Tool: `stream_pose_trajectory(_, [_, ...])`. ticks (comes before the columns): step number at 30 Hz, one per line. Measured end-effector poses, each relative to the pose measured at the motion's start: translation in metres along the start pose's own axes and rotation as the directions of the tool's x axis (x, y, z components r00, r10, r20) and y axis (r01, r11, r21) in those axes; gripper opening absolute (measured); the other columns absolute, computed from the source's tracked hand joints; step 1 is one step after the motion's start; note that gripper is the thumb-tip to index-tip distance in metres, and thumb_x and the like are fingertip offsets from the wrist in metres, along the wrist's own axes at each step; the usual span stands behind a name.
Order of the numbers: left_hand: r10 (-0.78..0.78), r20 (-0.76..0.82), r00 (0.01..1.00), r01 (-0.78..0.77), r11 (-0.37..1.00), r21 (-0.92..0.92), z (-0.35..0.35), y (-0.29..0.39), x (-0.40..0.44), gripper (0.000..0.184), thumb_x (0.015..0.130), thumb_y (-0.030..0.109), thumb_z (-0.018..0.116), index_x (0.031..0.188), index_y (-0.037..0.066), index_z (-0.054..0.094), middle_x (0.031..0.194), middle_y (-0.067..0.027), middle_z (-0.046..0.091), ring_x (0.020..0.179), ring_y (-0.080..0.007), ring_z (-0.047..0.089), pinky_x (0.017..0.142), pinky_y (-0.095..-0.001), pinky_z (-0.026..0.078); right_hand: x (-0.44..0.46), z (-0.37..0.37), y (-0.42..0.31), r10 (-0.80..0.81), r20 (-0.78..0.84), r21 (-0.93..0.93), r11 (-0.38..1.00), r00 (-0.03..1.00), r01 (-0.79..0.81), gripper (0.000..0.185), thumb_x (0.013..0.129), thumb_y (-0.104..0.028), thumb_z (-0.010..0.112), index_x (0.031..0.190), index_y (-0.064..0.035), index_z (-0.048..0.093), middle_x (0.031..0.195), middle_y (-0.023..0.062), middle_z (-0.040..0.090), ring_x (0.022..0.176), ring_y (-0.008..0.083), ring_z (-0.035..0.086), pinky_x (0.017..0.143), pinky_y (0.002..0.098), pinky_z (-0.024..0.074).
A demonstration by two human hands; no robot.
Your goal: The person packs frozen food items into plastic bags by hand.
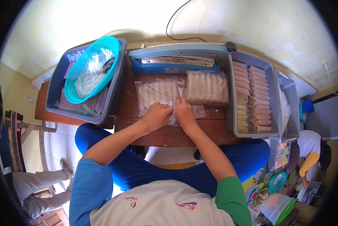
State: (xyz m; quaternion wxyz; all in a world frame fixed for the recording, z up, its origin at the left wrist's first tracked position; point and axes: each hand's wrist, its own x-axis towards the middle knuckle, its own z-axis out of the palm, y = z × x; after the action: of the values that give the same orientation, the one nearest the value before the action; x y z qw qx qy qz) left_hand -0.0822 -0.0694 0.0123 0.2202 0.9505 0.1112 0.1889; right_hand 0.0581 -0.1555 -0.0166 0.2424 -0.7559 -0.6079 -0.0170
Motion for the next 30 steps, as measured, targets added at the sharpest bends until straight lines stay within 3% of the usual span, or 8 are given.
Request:
stream_pose_trajectory(9, [-0.029,-0.006,1.000,0.028,0.999,-0.020,0.001,-0.002,0.000,0.005,0.082,0.009,0.061,0.086,0.007,0.060,0.073,-0.0117,0.065,0.070,-0.0337,0.063,0.067,-0.0434,0.046,0.004,0.014,0.001,0.108,0.097,-0.054,0.993,0.989,-0.103,0.036,0.080,-0.006,0.061,0.112,0.0092,0.056,0.094,0.0233,0.060,0.077,0.0402,0.067,0.065,0.0461,0.0558])
stream_pose_trajectory(11, [-0.034,0.002,0.999,0.034,0.999,-0.022,0.003,-0.004,0.000,0.005,0.082,0.009,0.061,0.086,0.006,0.059,0.074,-0.0122,0.065,0.070,-0.0345,0.062,0.068,-0.0437,0.046,0.008,0.009,-0.004,0.078,0.076,-0.127,0.990,0.994,-0.068,0.028,0.079,-0.004,0.060,0.103,0.0109,0.057,0.088,0.0228,0.062,0.071,0.0366,0.069,0.059,0.0406,0.0578])
stream_pose_trajectory(15, [-0.072,0.034,0.997,0.073,0.997,-0.011,0.003,-0.005,0.000,0.005,0.082,0.009,0.061,0.085,0.007,0.059,0.073,-0.0130,0.065,0.071,-0.0360,0.062,0.068,-0.0436,0.047,0.010,0.011,-0.002,0.072,0.098,-0.109,0.992,0.993,-0.061,0.025,0.079,-0.004,0.060,0.099,0.0109,0.056,0.085,0.0227,0.062,0.070,0.0375,0.069,0.059,0.0412,0.0579])
stream_pose_trajectory(21, [-0.086,0.046,0.995,0.088,0.995,-0.041,-0.013,0.000,-0.003,0.017,0.079,0.013,0.067,0.094,0.008,0.061,0.082,-0.0122,0.064,0.080,-0.0339,0.062,0.073,-0.0432,0.046,0.013,-0.005,-0.008,0.091,0.144,0.007,0.996,0.985,-0.093,0.049,0.076,-0.004,0.065,0.120,0.0096,0.049,0.114,0.0287,0.055,0.080,0.0427,0.067,0.066,0.0453,0.0577])
stream_pose_trajectory(23, [-0.095,0.071,0.993,0.098,0.994,-0.041,-0.023,0.005,-0.002,0.024,0.077,0.015,0.069,0.099,0.008,0.060,0.090,-0.0116,0.064,0.088,-0.0322,0.061,0.077,-0.0430,0.045,0.012,0.003,0.002,-0.037,0.047,0.036,0.999,0.998,0.035,0.063,0.074,-0.004,0.067,0.131,0.0065,0.043,0.133,0.0309,0.044,0.088,0.0454,0.065,0.074,0.0463,0.0568])
stream_pose_trajectory(25, [-0.128,0.097,0.987,0.117,0.987,0.109,-0.028,0.008,0.000,0.037,0.074,0.014,0.071,0.107,0.007,0.056,0.109,-0.0130,0.058,0.104,-0.0299,0.055,0.085,-0.0430,0.042,0.015,-0.003,-0.002,-0.008,0.128,0.061,0.998,0.992,0.001,0.061,0.076,-0.005,0.065,0.133,0.0022,0.043,0.136,0.0292,0.043,0.092,0.0464,0.064,0.077,0.0483,0.0552])
stream_pose_trajectory(26, [-0.128,0.096,0.987,0.118,0.987,0.111,-0.027,0.007,0.000,0.037,0.074,0.014,0.071,0.107,0.007,0.056,0.109,-0.0130,0.058,0.104,-0.0299,0.055,0.085,-0.0430,0.042,0.017,-0.007,-0.004,0.018,0.208,0.082,0.996,0.978,-0.036,0.059,0.079,-0.006,0.063,0.135,-0.0022,0.044,0.139,0.0274,0.042,0.097,0.0474,0.062,0.081,0.0503,0.0536])
stream_pose_trajectory(30, [-0.176,-0.014,0.984,0.171,0.933,0.316,-0.012,-0.004,-0.006,0.046,0.073,0.012,0.067,0.115,0.003,0.052,0.118,-0.0179,0.052,0.110,-0.0324,0.050,0.092,-0.0428,0.040,0.019,-0.014,-0.013,-0.004,0.197,0.117,0.993,0.980,-0.019,0.057,0.080,-0.006,0.064,0.134,-0.0059,0.046,0.138,0.0265,0.044,0.097,0.0479,0.062,0.081,0.0507,0.0534])
